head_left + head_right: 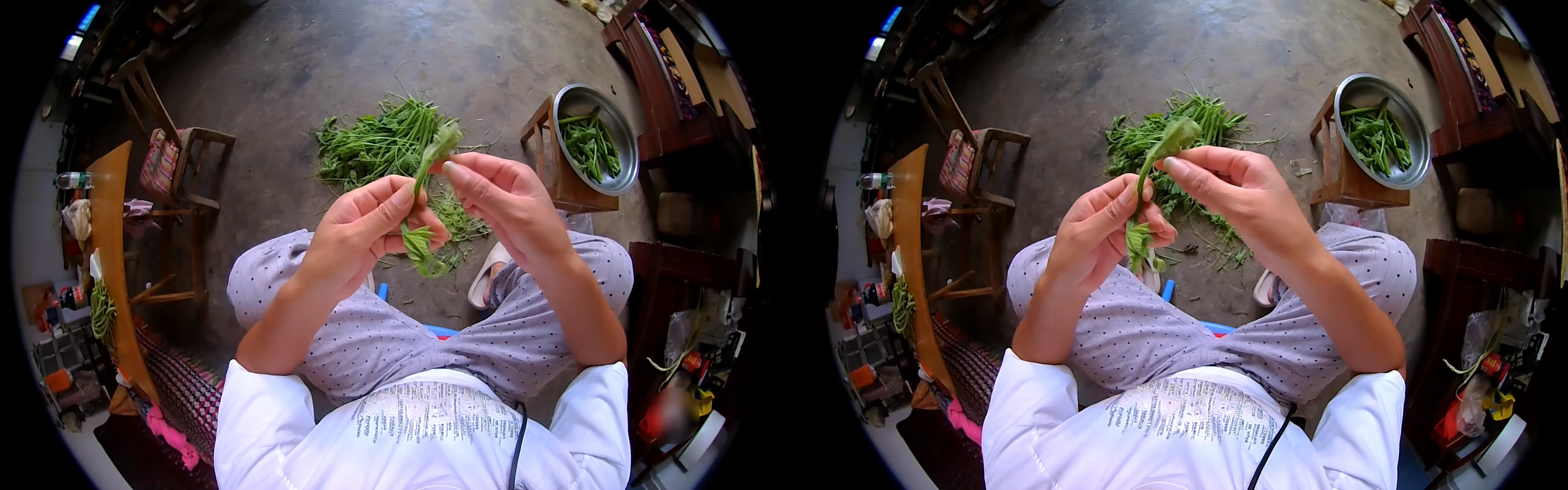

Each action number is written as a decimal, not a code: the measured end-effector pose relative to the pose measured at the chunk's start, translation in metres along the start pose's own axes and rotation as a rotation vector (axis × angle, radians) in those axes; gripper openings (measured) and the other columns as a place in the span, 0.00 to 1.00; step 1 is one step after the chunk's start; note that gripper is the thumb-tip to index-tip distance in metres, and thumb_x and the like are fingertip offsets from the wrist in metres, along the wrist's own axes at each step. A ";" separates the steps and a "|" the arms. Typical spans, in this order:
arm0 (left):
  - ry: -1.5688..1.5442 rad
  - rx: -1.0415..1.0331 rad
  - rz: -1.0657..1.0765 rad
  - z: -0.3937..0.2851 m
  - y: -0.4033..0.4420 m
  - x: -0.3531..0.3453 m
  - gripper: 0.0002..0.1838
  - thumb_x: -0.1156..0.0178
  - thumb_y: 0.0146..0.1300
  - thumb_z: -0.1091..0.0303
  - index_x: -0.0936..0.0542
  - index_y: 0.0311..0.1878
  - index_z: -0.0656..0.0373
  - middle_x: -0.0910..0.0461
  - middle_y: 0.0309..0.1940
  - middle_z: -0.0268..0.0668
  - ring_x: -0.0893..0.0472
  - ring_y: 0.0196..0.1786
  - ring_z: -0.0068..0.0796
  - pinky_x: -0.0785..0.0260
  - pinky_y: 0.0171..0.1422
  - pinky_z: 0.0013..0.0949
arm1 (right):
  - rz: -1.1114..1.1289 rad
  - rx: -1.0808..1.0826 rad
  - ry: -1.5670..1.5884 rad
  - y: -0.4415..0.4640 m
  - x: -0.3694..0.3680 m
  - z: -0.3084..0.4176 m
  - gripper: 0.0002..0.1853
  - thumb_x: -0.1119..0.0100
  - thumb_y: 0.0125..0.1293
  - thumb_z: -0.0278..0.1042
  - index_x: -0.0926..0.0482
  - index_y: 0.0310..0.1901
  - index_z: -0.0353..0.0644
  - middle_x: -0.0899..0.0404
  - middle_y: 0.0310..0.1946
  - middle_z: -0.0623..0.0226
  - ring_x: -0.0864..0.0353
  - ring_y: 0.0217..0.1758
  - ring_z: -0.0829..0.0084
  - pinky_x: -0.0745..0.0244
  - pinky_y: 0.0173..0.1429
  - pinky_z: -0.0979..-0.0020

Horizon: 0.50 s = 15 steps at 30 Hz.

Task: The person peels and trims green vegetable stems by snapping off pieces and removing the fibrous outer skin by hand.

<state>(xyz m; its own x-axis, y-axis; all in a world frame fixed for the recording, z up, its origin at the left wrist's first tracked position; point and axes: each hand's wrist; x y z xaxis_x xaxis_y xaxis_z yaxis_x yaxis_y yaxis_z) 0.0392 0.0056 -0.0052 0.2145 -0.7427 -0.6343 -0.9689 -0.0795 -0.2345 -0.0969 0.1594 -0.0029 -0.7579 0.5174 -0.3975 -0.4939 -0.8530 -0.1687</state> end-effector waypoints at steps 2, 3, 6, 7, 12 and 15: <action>0.003 0.014 0.011 0.001 0.001 -0.002 0.12 0.53 0.76 0.62 0.28 0.48 0.62 0.18 0.36 0.41 0.15 0.43 0.32 0.21 0.51 0.34 | 0.008 -0.025 0.046 0.001 -0.003 -0.001 0.13 0.38 0.69 0.36 0.17 0.47 0.35 0.18 0.37 0.73 0.23 0.41 0.85 0.29 0.47 0.81; 0.006 0.026 0.018 0.001 0.001 -0.003 0.12 0.53 0.76 0.62 0.28 0.48 0.62 0.18 0.36 0.42 0.15 0.43 0.33 0.21 0.51 0.34 | 0.019 -0.051 0.091 0.001 -0.004 -0.001 0.13 0.37 0.68 0.36 0.17 0.46 0.34 0.18 0.38 0.72 0.23 0.42 0.84 0.29 0.48 0.80; 0.014 0.058 0.020 0.002 0.002 -0.004 0.12 0.53 0.76 0.62 0.28 0.48 0.62 0.18 0.36 0.43 0.15 0.43 0.35 0.20 0.51 0.36 | 0.060 -0.042 0.159 0.002 -0.001 -0.006 0.11 0.36 0.67 0.35 0.17 0.44 0.35 0.18 0.38 0.72 0.23 0.41 0.83 0.29 0.48 0.78; 0.015 0.060 0.021 0.003 0.002 -0.003 0.12 0.53 0.76 0.62 0.28 0.48 0.62 0.18 0.36 0.43 0.15 0.43 0.35 0.20 0.51 0.36 | 0.058 -0.041 0.161 0.002 0.001 -0.007 0.11 0.36 0.67 0.35 0.17 0.44 0.35 0.18 0.38 0.72 0.23 0.41 0.83 0.29 0.48 0.78; -0.172 0.117 0.051 0.002 0.002 -0.001 0.11 0.52 0.75 0.62 0.29 0.47 0.61 0.18 0.37 0.46 0.15 0.44 0.39 0.20 0.54 0.39 | 0.007 0.025 0.209 -0.001 0.006 -0.004 0.10 0.35 0.67 0.33 0.18 0.43 0.36 0.20 0.36 0.75 0.25 0.38 0.86 0.31 0.45 0.81; -0.258 0.144 0.137 0.003 0.003 0.009 0.12 0.52 0.76 0.61 0.26 0.46 0.60 0.17 0.41 0.47 0.16 0.48 0.40 0.22 0.57 0.42 | 0.013 0.045 0.285 -0.001 0.014 0.003 0.10 0.35 0.66 0.33 0.19 0.43 0.36 0.20 0.35 0.75 0.25 0.38 0.87 0.32 0.44 0.82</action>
<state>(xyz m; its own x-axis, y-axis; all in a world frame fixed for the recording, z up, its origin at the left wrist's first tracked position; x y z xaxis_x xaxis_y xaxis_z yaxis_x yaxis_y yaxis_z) 0.0387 0.0008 -0.0135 0.1252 -0.5454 -0.8288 -0.9673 0.1185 -0.2241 -0.1080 0.1681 -0.0060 -0.6169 0.4612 -0.6378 -0.5082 -0.8522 -0.1247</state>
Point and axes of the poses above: each hand's wrist, its own y-axis towards the middle knuckle, its own x-axis out of the back of the hand, z = x × y
